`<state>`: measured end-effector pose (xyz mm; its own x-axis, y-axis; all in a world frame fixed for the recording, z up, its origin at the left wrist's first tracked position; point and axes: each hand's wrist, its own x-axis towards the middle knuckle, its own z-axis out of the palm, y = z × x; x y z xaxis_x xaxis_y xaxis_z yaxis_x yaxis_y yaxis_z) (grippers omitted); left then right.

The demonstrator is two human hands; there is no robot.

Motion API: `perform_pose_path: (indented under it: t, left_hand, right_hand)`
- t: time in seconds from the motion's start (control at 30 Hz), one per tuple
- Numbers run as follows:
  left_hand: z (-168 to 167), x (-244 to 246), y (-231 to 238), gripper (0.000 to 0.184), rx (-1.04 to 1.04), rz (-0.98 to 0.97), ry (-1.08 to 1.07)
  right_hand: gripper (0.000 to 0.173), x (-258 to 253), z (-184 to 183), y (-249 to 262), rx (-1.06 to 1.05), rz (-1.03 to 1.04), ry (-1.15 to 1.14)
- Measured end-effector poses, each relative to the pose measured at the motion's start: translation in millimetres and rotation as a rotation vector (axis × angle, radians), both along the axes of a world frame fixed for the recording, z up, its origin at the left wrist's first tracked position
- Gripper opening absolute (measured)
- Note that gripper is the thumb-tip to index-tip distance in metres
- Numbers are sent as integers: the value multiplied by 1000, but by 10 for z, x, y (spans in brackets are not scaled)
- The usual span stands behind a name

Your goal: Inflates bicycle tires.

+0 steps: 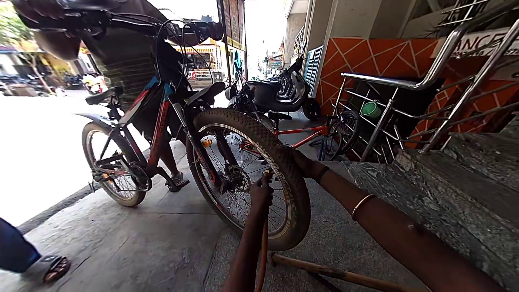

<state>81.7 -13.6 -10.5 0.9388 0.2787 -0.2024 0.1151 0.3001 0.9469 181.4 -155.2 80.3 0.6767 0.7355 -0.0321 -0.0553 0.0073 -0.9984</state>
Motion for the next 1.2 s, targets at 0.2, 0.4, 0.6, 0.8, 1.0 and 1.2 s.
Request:
perform_pose_path:
  t: [0.2, 0.4, 0.6, 0.8, 1.0, 1.2]
  left_hand:
    - [-6, -8, -44, 49, 33, 35, -10]
    - [-3, -29, 40, 48, 147, 7, -5]
    - [73, -105, -16, 52, 130, -33, 13]
    - [66, -88, -78, 50, 91, 12, 22]
    - [40, -59, -78, 47, 86, 19, 10]
    - [62, -55, -89, 47, 100, 13, 24]
  right_hand:
    - [45, 3, -23, 30, 44, -2, 19]
    - [46, -28, -14, 32, 37, -11, -4]
    - [46, -15, -19, 64, 64, 38, 14]
    - [53, -116, 18, 56, 9, 10, -19]
    - [59, 7, -80, 65, -14, -50, -37]
    - [66, 158, -182, 36, -19, -47, -53]
